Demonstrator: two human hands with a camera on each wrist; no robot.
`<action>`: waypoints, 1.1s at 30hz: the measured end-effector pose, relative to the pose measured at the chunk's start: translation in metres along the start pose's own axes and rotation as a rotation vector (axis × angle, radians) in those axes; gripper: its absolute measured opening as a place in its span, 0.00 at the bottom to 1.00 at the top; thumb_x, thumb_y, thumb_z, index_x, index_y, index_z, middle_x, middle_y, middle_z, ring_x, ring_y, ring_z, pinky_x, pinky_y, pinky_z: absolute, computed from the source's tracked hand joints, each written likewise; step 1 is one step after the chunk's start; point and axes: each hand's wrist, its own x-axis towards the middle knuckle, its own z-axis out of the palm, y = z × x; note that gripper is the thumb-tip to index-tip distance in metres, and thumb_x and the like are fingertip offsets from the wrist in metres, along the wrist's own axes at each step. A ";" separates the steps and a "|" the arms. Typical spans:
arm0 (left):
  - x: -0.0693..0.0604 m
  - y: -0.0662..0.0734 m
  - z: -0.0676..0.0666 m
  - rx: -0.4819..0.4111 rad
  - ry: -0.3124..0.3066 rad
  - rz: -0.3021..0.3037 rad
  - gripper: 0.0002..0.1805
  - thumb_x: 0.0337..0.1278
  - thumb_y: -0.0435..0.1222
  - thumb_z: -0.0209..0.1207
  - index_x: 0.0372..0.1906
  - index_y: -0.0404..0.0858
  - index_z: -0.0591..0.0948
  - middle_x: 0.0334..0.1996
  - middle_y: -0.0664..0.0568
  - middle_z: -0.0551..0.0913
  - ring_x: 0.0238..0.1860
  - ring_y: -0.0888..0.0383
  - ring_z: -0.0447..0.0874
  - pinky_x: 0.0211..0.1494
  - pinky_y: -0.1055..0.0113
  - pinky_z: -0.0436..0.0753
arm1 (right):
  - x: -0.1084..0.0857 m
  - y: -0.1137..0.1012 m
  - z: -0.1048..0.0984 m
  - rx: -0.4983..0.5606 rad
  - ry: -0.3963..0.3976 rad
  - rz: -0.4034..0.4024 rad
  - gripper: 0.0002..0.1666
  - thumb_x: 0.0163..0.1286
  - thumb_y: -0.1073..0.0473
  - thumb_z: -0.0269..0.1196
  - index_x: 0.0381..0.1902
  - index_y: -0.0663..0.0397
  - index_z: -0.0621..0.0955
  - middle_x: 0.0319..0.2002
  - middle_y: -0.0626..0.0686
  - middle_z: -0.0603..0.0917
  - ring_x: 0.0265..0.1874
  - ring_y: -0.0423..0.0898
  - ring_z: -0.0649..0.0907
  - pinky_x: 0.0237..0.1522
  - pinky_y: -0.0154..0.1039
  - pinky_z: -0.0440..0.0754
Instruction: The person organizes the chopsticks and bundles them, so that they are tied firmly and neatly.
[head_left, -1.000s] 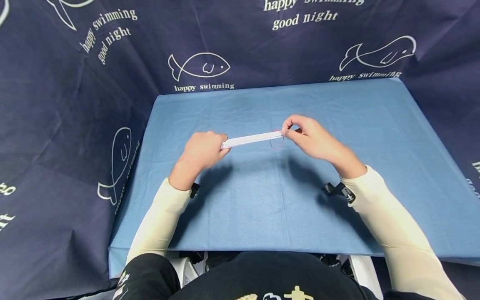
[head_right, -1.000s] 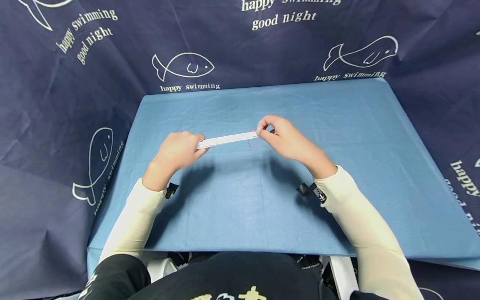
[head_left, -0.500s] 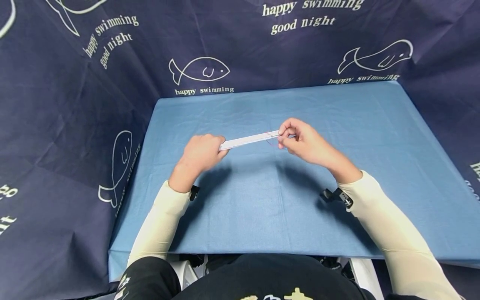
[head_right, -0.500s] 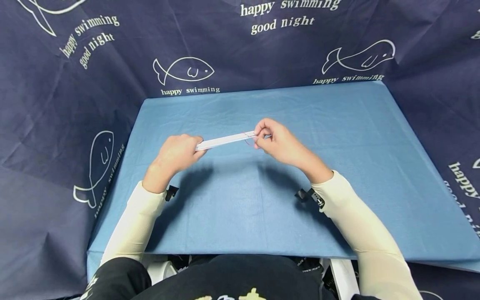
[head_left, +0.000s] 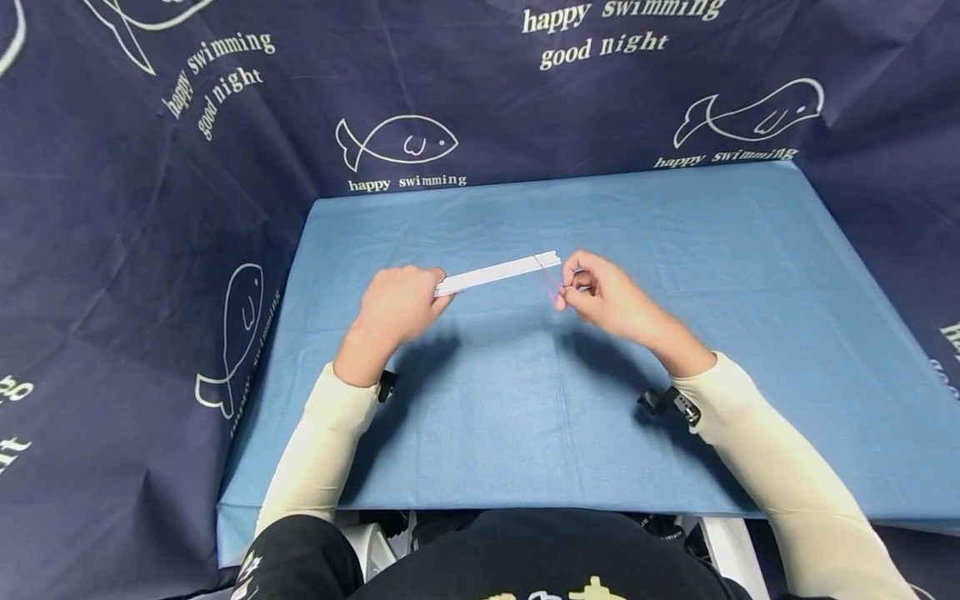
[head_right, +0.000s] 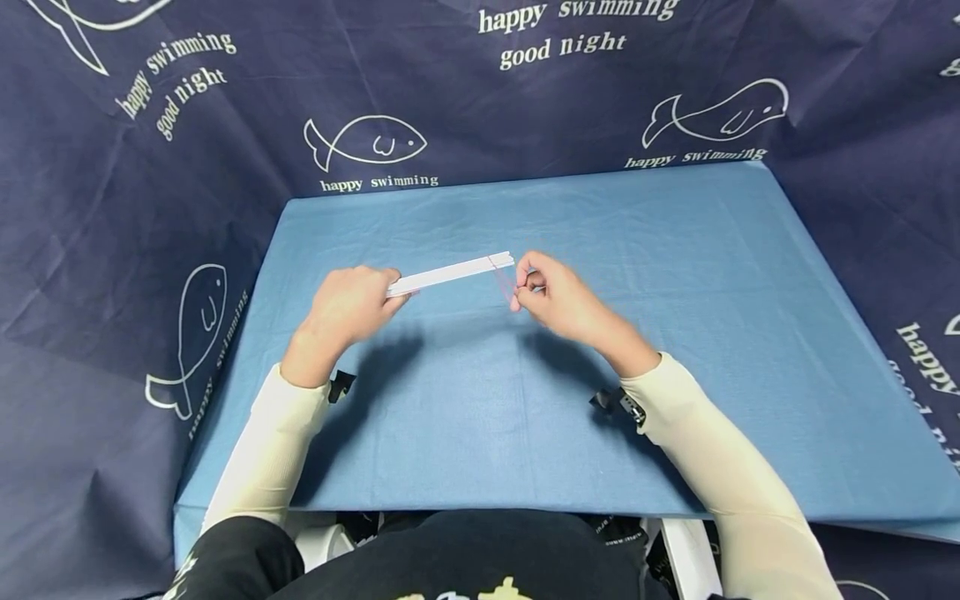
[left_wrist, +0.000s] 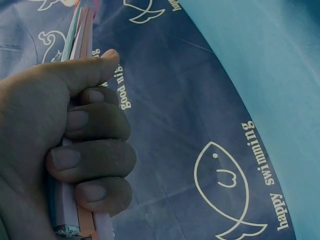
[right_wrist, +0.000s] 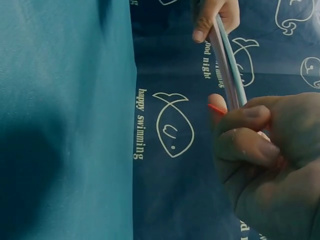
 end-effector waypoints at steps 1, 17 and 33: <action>0.000 0.000 0.000 0.005 0.009 -0.003 0.20 0.76 0.53 0.57 0.31 0.43 0.79 0.22 0.50 0.80 0.26 0.47 0.81 0.30 0.48 0.80 | -0.001 0.001 0.000 -0.020 0.014 0.002 0.04 0.74 0.71 0.53 0.43 0.60 0.70 0.31 0.50 0.87 0.15 0.39 0.67 0.18 0.33 0.65; -0.002 0.000 -0.006 -0.036 0.090 -0.038 0.22 0.73 0.57 0.60 0.32 0.44 0.80 0.21 0.50 0.80 0.25 0.44 0.82 0.30 0.46 0.80 | 0.002 0.006 0.000 -0.209 0.168 0.065 0.13 0.69 0.64 0.63 0.46 0.56 0.91 0.36 0.57 0.89 0.31 0.40 0.82 0.35 0.29 0.78; -0.004 -0.007 -0.013 -0.081 0.099 -0.057 0.26 0.72 0.59 0.61 0.27 0.43 0.76 0.18 0.51 0.73 0.20 0.47 0.76 0.26 0.52 0.75 | 0.000 0.017 -0.002 -0.008 0.045 0.117 0.21 0.77 0.47 0.66 0.50 0.61 0.89 0.13 0.40 0.67 0.13 0.36 0.64 0.17 0.33 0.60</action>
